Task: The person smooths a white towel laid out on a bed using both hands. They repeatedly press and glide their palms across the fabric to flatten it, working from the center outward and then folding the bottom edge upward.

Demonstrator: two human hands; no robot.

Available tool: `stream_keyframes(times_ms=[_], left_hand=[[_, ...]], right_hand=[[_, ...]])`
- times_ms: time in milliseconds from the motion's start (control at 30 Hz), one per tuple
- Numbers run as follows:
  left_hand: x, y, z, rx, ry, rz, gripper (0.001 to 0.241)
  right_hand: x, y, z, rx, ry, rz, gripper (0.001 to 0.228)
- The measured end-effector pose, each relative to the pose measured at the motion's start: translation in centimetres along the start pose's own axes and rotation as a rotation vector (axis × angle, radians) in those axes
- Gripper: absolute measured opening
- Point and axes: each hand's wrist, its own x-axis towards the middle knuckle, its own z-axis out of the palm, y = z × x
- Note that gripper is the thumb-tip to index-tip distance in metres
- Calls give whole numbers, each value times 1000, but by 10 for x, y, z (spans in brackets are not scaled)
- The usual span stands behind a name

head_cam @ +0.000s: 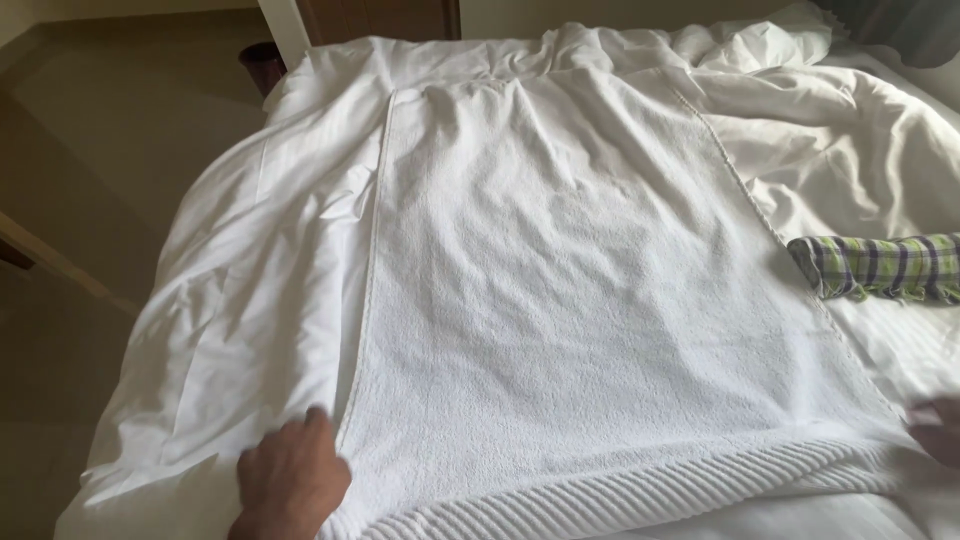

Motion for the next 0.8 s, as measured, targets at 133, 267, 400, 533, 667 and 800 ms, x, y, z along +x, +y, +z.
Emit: stream_keyframes(times_ms=[133,267,400,533,667,800], left_hand=[[12,44,-10,-20,73,258,64],[31,99,-8,3,-35,620,70],[82,132,69,-43,51,801,73],[94,144,102,-154,191,873,76],[91,145,108,-232,147,734,81],[101,140,98,-225,80,616,82]], right_hand=[[1,-241,-10,-145,-35,-60,40],[-61,-455,-3,-134,-327,-236,48],[-95,-547,62,-238,-514,-466,61],[-113,-584,118,-140,-462,-767,72],[-117,-588,146,-61,-347,-756,75],[-120,-589,153,-81,-268,-712,80]])
